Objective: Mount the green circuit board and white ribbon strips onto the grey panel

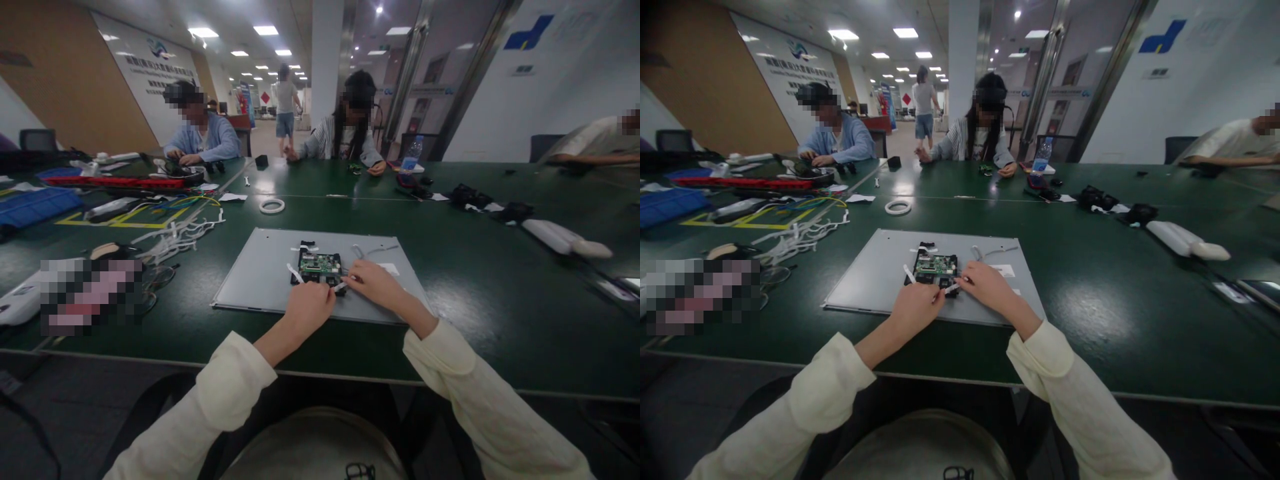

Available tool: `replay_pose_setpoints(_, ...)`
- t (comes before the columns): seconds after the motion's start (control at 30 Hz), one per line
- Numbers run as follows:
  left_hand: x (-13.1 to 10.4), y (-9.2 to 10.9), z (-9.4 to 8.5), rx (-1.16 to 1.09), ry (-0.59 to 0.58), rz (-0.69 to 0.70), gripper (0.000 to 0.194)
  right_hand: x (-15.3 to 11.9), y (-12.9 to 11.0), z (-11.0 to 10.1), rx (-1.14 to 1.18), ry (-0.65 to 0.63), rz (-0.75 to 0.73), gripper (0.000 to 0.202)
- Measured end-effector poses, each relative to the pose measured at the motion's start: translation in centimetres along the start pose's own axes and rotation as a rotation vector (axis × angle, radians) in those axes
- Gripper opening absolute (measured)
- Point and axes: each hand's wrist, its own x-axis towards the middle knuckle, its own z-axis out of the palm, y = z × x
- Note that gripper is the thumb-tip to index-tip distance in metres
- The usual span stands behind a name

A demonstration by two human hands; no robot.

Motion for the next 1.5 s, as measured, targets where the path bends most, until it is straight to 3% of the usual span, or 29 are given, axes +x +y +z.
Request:
replay_pose_setpoints(0.43,-0.1,0.7,-0.1,0.021,-0.065,-0.061,0.037,-0.3,-1.1,-0.4,-0.214,-0.067,0.028,0.024)
replay_pose_setpoints(0.57,-0.6,0.5,-0.2,0.063,-0.056,-0.051,0.036,-0.3,-1.2,-0.8,-0.29,-0.09,0.102,0.023)
replay_pose_setpoints(0.9,-0.9,-0.2,-0.8,0.085,-0.123,-0.093,0.033,-0.7,-0.5,-1.2,-0.238,-0.078,0.297,0.024)
replay_pose_setpoints(1.07,-1.8,-0.6,-1.2,0.094,-0.144,-0.131,0.031,-0.7,0.5,-1.2,-0.175,-0.004,0.325,0.021)
replay_pose_setpoints(1.13,-2.2,-0.8,-1.2,0.091,-0.13,-0.126,0.032,-0.7,0.5,-1.3,-0.09,0.082,0.278,0.02)
replay_pose_setpoints(1.23,-2.3,-1.7,-1.5,0.077,-0.114,-0.123,0.031,-0.8,-0.6,-1.5,0.085,0.184,0.049,0.022)
replay_pose_setpoints(1.37,-1.1,-4.1,-3.1,0.078,0.022,-0.187,0.033,-1.0,-3.2,-1.5,0.168,-0.004,-0.248,0.068)
replay_pose_setpoints(1.5,1.4,-6.7,-5.5,0.097,0.243,-0.259,0.039,-1.0,-4.6,-1.1,0.161,-0.172,-0.299,0.075)
